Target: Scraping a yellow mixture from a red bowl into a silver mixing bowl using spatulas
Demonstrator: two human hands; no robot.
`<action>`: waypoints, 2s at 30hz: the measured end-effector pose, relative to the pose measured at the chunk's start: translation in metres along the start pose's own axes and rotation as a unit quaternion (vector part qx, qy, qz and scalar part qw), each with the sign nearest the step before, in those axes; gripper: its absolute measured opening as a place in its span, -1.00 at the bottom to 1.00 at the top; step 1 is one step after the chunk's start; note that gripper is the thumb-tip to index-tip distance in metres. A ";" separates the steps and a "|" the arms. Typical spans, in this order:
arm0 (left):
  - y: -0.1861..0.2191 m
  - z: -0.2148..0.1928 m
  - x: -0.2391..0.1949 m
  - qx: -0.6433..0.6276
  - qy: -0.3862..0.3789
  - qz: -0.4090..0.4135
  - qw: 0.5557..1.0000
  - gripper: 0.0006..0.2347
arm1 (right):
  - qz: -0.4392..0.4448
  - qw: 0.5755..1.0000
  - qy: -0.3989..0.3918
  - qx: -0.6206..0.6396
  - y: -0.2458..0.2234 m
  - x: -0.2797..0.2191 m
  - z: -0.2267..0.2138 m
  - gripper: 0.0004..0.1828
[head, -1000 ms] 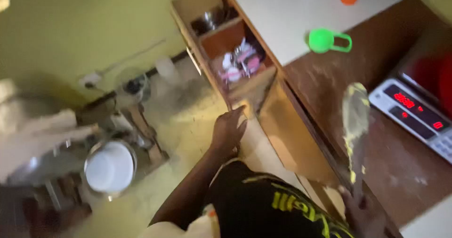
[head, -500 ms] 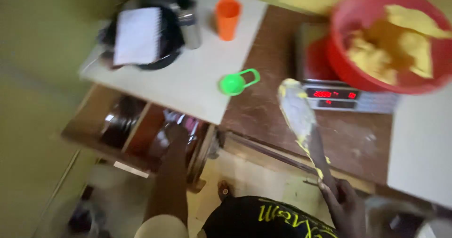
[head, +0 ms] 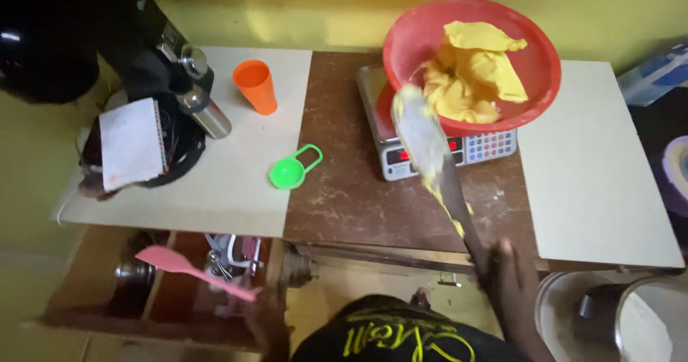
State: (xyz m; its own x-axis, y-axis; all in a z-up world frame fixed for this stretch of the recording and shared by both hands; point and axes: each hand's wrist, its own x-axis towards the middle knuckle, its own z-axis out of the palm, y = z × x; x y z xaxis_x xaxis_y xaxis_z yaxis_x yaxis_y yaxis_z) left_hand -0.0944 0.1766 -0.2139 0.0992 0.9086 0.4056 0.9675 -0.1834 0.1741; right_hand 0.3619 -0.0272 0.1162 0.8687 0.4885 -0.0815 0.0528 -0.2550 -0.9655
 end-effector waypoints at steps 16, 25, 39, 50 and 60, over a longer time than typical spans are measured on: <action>0.416 -0.243 0.089 -0.536 -0.181 0.057 0.823 -0.74 | 0.122 0.922 -0.353 0.105 -0.096 0.099 0.045 -0.49; 0.473 -0.247 0.097 -0.762 -0.231 -0.011 0.605 -0.32 | 0.017 0.931 -0.340 0.133 -0.139 0.095 0.026 -0.62; 0.467 -0.215 0.127 -0.700 -0.208 -0.002 0.683 -0.71 | -0.088 0.920 -0.355 0.141 -0.118 0.130 0.058 -0.80; 0.441 -0.217 0.140 -0.767 -0.262 -0.016 0.586 -0.56 | -0.173 0.975 -0.126 0.057 -0.136 0.100 0.080 -0.65; 0.440 -0.176 0.167 -0.844 -0.254 -0.299 0.365 -0.34 | -0.340 0.922 -0.055 0.178 -0.077 0.162 0.073 -0.45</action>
State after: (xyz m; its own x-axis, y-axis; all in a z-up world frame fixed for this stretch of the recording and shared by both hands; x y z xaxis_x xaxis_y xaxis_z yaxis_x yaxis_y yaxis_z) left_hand 0.3070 0.1821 0.0883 0.4320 0.8497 -0.3022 -0.6287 0.5240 0.5746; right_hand 0.4626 0.1322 0.1589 0.6381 0.5213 0.5667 0.3848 0.4215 -0.8211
